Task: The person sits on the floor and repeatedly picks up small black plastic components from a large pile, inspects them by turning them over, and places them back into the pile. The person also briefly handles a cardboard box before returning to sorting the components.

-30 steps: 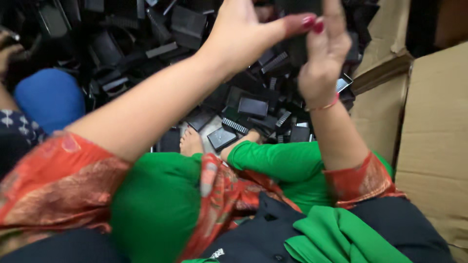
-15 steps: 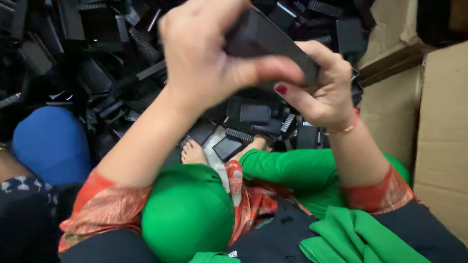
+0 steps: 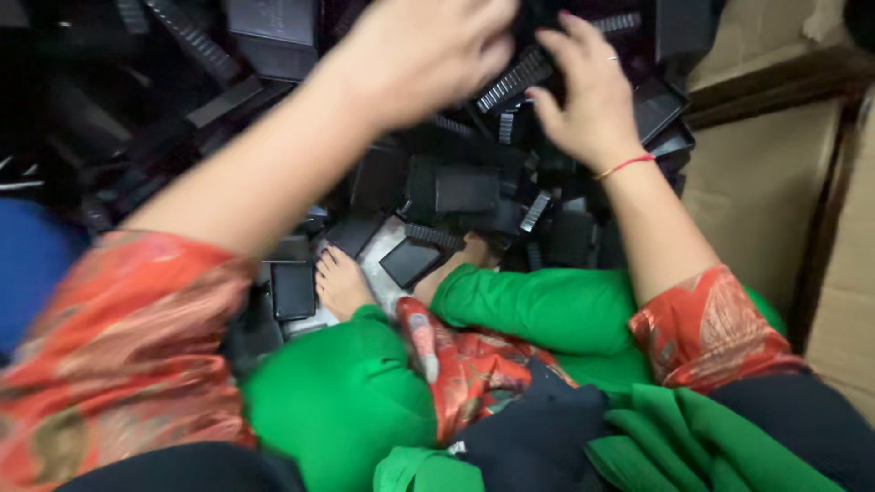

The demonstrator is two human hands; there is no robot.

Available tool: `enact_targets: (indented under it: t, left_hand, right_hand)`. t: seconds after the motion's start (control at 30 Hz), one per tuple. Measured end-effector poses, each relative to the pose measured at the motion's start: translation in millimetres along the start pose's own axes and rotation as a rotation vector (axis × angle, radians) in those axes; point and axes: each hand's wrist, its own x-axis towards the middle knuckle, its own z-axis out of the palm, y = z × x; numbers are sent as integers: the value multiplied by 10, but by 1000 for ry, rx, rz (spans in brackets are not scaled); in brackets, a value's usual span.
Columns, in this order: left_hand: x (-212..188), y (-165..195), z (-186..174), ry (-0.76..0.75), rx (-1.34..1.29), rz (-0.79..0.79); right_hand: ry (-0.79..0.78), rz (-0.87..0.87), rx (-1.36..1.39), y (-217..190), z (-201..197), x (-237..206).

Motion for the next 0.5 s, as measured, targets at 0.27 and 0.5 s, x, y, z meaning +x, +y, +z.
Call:
enact_targets:
  t: [0.27, 0.5]
  left_hand:
    - [-1121, 804, 1747, -248, -285, -365]
    - [-1099, 332, 1553, -553, -365, -829]
  right_hand:
    - [-235, -109, -340, 237, 512, -107]
    - [-293, -109, -505, 360, 690, -62]
